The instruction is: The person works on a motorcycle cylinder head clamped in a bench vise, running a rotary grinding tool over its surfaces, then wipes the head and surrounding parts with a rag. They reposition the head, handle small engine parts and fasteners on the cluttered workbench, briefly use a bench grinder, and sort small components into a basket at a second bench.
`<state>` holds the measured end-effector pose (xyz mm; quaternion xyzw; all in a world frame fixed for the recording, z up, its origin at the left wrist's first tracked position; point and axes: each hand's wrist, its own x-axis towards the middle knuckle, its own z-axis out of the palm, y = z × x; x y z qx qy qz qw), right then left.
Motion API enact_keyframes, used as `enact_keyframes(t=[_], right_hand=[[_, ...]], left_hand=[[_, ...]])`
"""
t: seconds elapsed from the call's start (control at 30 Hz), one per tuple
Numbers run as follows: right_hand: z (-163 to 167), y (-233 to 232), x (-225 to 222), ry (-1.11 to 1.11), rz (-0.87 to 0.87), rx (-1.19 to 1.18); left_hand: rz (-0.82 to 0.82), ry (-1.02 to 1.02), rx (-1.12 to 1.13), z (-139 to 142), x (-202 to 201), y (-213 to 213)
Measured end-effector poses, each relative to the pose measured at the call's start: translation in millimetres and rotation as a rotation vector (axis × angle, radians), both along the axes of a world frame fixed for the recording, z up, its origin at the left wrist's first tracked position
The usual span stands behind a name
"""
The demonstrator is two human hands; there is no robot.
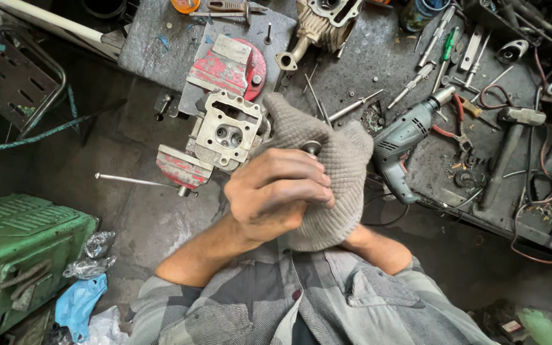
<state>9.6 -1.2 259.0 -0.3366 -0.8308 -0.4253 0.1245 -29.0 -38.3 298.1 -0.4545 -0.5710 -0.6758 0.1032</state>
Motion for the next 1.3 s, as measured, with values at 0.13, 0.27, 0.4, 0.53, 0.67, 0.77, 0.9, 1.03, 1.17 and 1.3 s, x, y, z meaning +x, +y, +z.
enact_keyframes(t=[0.13, 0.27, 0.4, 0.53, 0.67, 0.77, 0.9, 1.03, 1.17, 1.3], right_hand=[[-40, -10, 13, -0.379, -0.163, 0.549], [-68, 52, 42, -0.638, 0.113, 0.968], [-75, 121, 49, -0.856, -0.198, 2.333], [-75, 138, 52, -0.814, -0.501, 2.883], [-68, 121, 60, -0.673, -0.634, 3.077], [-62, 107, 62, -0.513, -0.693, 3.155], [-61, 99, 56, -0.52, -0.696, 3.173], [-67, 99, 55, -0.601, -0.676, 3.162], [-72, 100, 58, -0.697, -0.655, 3.144], [-81, 116, 44, -0.976, -0.555, 3.007]], left_hand=[[-0.039, 0.066, -0.071, 3, -1, -5], [-0.083, 0.044, -0.158, 8, 2, -3], [-0.358, -0.032, -0.152, 16, 0, -13], [-0.166, 0.156, -0.098, 16, -3, -21], [0.05, 0.099, -0.038, 2, -4, -11], [0.106, 0.051, -0.023, -8, -3, -4], [0.086, -0.016, -0.033, -14, 0, 1], [0.021, 0.035, -0.081, -10, -5, 1], [-0.086, 0.088, -0.167, -5, -10, 3], [-0.276, -0.069, -0.241, -6, -12, 7]])
